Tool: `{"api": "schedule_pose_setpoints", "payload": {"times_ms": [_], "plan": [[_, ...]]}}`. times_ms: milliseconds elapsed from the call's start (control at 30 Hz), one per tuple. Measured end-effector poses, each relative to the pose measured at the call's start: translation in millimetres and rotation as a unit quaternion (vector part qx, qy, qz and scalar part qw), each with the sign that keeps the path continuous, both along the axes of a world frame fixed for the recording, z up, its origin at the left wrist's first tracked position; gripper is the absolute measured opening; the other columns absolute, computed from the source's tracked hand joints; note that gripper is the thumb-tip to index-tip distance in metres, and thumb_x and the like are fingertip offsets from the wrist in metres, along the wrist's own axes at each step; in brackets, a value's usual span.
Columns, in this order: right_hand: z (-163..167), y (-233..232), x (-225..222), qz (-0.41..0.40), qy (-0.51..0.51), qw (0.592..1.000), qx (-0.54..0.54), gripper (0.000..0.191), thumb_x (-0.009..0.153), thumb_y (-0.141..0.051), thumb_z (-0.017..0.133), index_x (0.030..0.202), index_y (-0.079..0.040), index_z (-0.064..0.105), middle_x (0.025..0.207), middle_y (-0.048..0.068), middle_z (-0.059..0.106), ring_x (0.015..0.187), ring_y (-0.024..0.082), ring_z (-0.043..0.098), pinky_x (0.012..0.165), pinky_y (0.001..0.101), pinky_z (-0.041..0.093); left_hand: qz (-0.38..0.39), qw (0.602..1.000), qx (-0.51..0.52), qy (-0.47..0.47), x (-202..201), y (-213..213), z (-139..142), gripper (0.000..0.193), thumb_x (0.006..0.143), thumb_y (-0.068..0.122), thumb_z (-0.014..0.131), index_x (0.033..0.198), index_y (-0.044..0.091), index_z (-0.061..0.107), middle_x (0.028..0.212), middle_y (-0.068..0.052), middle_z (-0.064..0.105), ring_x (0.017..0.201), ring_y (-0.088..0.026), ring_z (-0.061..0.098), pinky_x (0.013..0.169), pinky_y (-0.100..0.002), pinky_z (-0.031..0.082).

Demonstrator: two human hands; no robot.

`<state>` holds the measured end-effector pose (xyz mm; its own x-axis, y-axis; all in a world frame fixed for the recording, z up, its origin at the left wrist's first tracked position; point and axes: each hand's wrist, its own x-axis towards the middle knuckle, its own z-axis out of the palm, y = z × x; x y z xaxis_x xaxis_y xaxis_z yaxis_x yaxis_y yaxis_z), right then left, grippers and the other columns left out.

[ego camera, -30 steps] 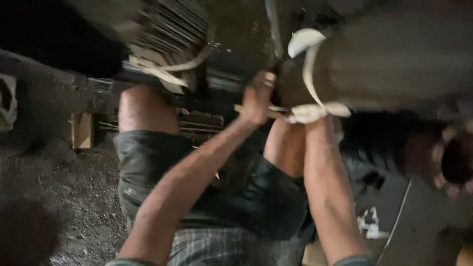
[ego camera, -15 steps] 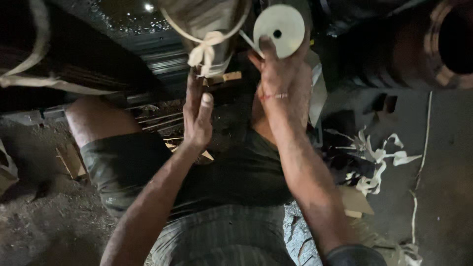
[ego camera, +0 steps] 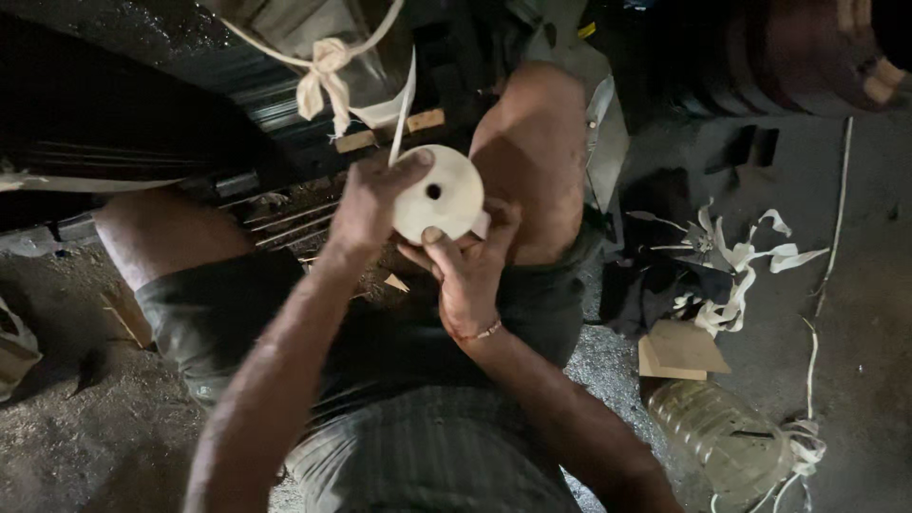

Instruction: The person places small wooden blocks between two vertical stacks of thin wooden slats, then wraps a white ribbon around each stack to secure them. The person repeatedly winds the ribbon around the bundles and ties off the ends.

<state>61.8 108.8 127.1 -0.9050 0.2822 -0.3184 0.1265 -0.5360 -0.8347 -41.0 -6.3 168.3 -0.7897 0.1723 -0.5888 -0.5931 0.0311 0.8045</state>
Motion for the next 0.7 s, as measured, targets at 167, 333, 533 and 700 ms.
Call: {"api": "schedule_pose_setpoints", "payload": {"times_ms": [167, 333, 533, 700], "plan": [[9.3, 0.5, -28.5, 0.167, -0.001, 0.985, 0.041, 0.083, 0.098, -0.017, 0.078, 0.162, -0.002, 0.027, 0.143, 0.018, 0.057, 0.124, 0.029, 0.065, 0.088, 0.0381, 0.066, -0.099, 0.995, -0.005, -0.030, -9.5, -57.4, 16.3, 0.050, 0.090, 0.041, 0.068, 0.106, -0.005, 0.077, 0.088, -0.016, 0.080, 0.076, -0.023, 0.078, 0.072, -0.033, 0.061], [27.2, -22.7, -67.7, 0.361, -0.059, 0.931, -0.007, 0.086, 0.093, -0.026, 0.072, 0.163, -0.017, 0.025, 0.143, 0.012, 0.056, 0.117, 0.030, 0.069, 0.073, 0.0458, 0.072, -0.050, 0.998, -0.004, 0.033, -11.1, -105.2, 16.6, 0.047, 0.087, 0.038, 0.071, 0.114, 0.000, 0.073, 0.097, -0.013, 0.079, 0.086, -0.021, 0.076, 0.079, -0.033, 0.059], [39.7, -63.2, -94.3, 0.367, 0.006, 0.930, 0.020, 0.082, 0.097, -0.022, 0.070, 0.166, -0.024, 0.025, 0.153, 0.017, 0.048, 0.131, 0.034, 0.063, 0.081, 0.0486, 0.072, 0.094, 0.985, 0.035, 0.140, -4.7, -124.8, -0.1, 0.049, 0.078, 0.021, 0.084, 0.119, -0.001, 0.067, 0.104, -0.011, 0.078, 0.094, -0.019, 0.075, 0.085, -0.034, 0.061], [43.1, -86.2, -104.2, 0.360, -0.066, 0.929, 0.051, 0.084, 0.098, -0.026, 0.068, 0.161, -0.036, 0.013, 0.152, 0.010, 0.046, 0.132, 0.028, 0.059, 0.069, 0.0445, 0.068, 0.228, 0.961, 0.091, 0.130, -12.4, -117.1, -16.7, 0.036, 0.079, 0.015, 0.085, 0.109, -0.003, 0.077, 0.099, -0.011, 0.080, 0.087, -0.018, 0.074, 0.081, -0.033, 0.062]]}}
